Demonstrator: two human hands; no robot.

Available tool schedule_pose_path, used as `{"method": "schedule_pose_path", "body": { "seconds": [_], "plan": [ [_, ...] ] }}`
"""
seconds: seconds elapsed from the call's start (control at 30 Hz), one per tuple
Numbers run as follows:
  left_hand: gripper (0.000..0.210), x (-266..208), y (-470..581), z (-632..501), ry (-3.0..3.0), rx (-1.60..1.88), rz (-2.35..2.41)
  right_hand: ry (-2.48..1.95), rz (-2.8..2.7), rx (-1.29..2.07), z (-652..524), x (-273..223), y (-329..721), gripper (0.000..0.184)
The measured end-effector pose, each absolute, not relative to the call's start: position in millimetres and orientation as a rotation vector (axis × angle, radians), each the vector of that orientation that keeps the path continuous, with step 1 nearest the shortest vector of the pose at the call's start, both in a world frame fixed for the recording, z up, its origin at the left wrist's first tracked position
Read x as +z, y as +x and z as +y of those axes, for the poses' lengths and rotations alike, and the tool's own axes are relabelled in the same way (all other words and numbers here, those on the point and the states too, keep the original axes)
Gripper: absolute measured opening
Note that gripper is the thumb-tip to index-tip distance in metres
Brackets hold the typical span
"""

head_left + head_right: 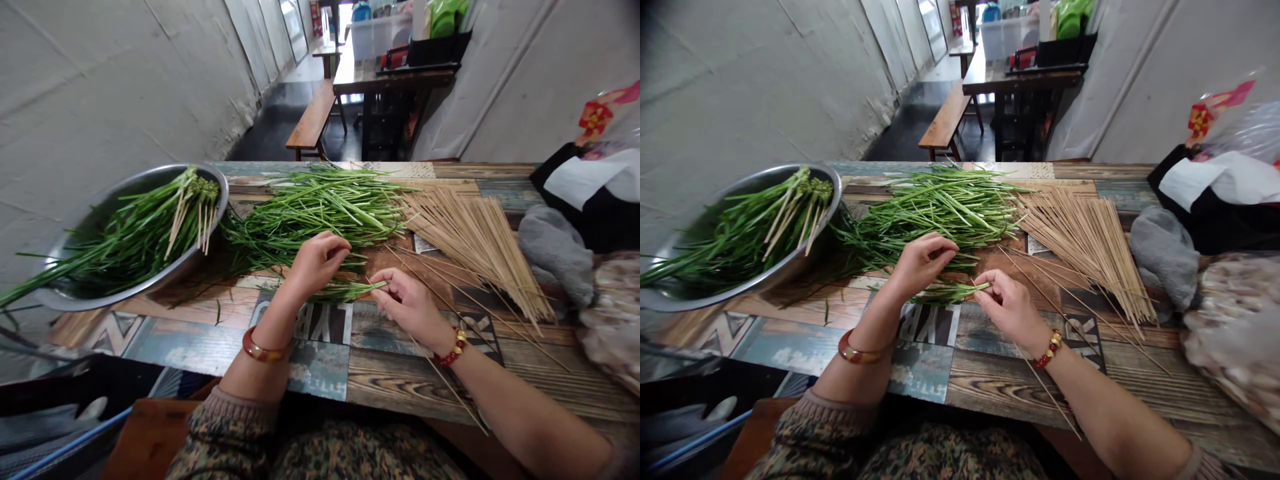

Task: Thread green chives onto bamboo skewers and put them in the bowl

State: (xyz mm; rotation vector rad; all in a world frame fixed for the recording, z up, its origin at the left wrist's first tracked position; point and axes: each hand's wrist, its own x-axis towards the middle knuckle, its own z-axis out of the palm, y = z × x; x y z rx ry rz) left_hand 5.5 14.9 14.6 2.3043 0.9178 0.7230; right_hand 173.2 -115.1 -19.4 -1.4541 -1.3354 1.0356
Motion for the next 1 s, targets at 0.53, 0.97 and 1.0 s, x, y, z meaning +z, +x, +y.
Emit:
{"method": "schedule_pose_path", "body": {
  "seconds": [0.53, 0.97, 1.0],
  "plan": [
    [0.011, 8, 10, 16, 2.428, 0.700, 0.836, -1.498, -1.244, 1.034, -114, -19, 177, 0.028],
    [0.018, 11, 30, -7, 1.705, 0.590, 0.813, -1.497, -1.175, 0.876, -118, -11, 176, 0.024],
    [0.019, 12, 30, -7, 1.683, 0.577, 0.811, -1.496, -1.173, 0.876, -117, -12, 176, 0.023]
  ]
}}
